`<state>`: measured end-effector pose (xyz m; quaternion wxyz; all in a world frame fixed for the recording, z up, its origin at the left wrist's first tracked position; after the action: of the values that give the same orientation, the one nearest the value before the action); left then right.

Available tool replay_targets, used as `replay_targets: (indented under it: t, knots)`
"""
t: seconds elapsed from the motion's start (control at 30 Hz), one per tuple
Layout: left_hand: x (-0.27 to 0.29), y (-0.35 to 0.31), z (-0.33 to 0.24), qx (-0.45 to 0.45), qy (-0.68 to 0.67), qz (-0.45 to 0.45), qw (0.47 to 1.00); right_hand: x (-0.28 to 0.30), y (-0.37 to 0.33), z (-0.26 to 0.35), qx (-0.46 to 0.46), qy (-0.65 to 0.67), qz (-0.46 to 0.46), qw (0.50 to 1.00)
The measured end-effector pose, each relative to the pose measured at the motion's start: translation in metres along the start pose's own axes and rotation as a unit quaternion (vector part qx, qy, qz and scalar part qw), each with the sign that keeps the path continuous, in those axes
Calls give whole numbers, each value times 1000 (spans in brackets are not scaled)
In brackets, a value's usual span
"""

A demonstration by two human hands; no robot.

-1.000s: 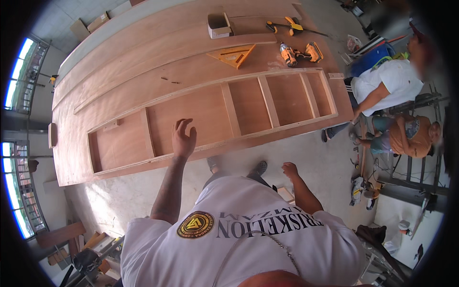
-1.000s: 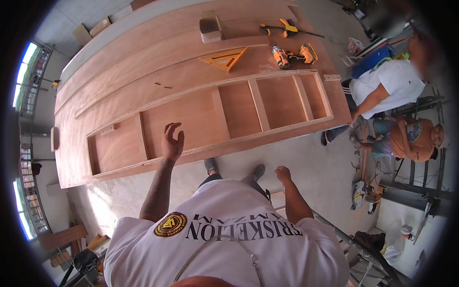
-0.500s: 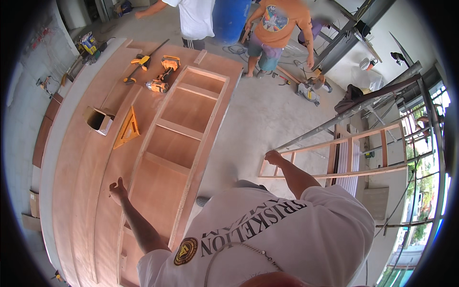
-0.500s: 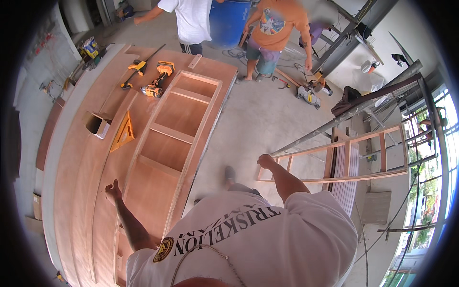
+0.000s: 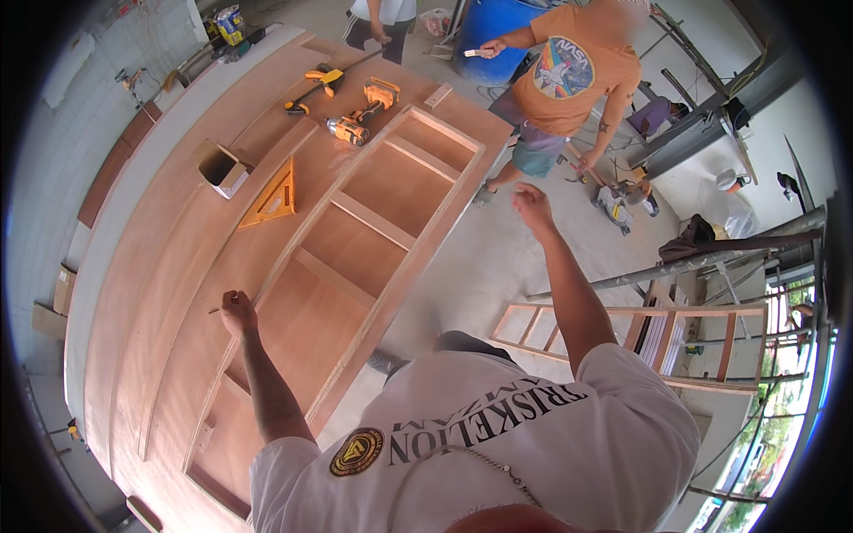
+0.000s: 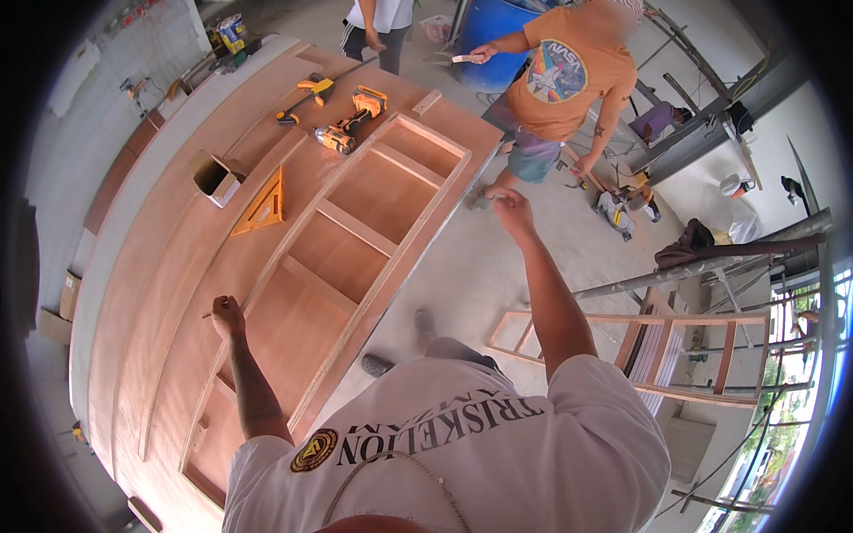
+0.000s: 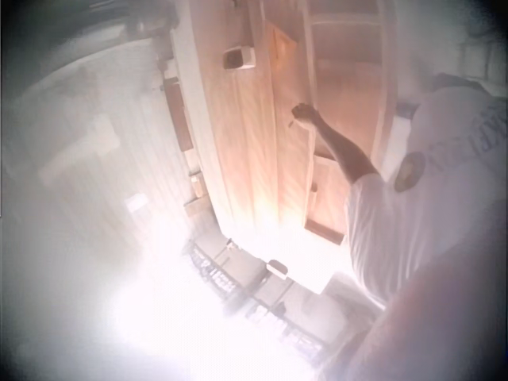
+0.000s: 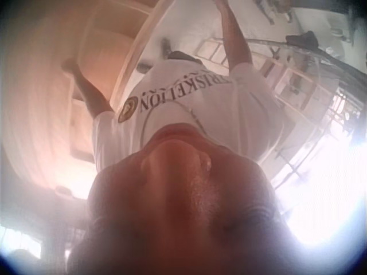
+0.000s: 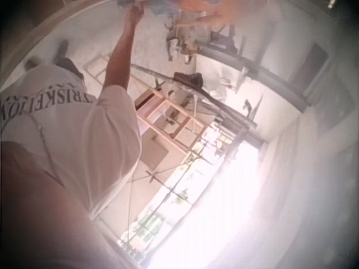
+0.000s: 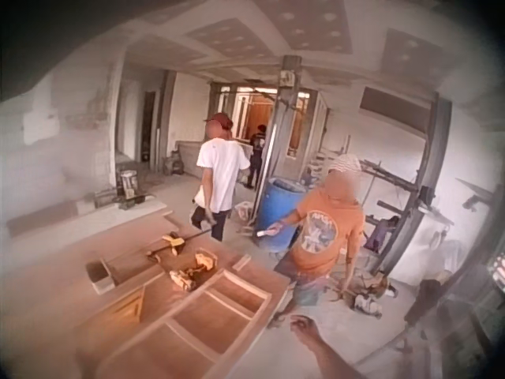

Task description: The person assembles a wooden furniture frame by positioning wooden slats into a plywood base, using a speed square to align joints, and securing them with a cordless drill. The person repeatedly positions, measures, and fastens slats to build the frame structure.

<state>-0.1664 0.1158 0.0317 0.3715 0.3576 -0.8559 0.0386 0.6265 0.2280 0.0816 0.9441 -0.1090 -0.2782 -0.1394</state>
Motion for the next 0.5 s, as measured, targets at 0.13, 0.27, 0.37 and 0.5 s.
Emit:
replay_targets:
  t: [0.13,0.27,0.37,0.5]
  knots:
    - [33,-49,-32,-43,-34,-77,996,-26,99,96,-53,238,46,969]
    - [58,-127,-54,-13,-53,-61,997,-84,177,135,-156,282,99,941]
    - [74,-189,-70,-12,-28,-27,999,-124,189,131,-141,218,189,947]
    - [104,-260,-64,96,-6,3,995,-204,152,118,-100,106,292,945]
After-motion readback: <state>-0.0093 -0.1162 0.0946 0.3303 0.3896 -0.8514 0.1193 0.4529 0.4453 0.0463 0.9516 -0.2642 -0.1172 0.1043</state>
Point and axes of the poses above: each hand's wrist, its own y-axis towards the middle knuckle, its own x-axis out of the back of the hand, z = x × y, the point moved 9 cm from there along y, towards the middle knuckle, and after that the axes turned 10 degrees about -y, right-handed, at the moved point
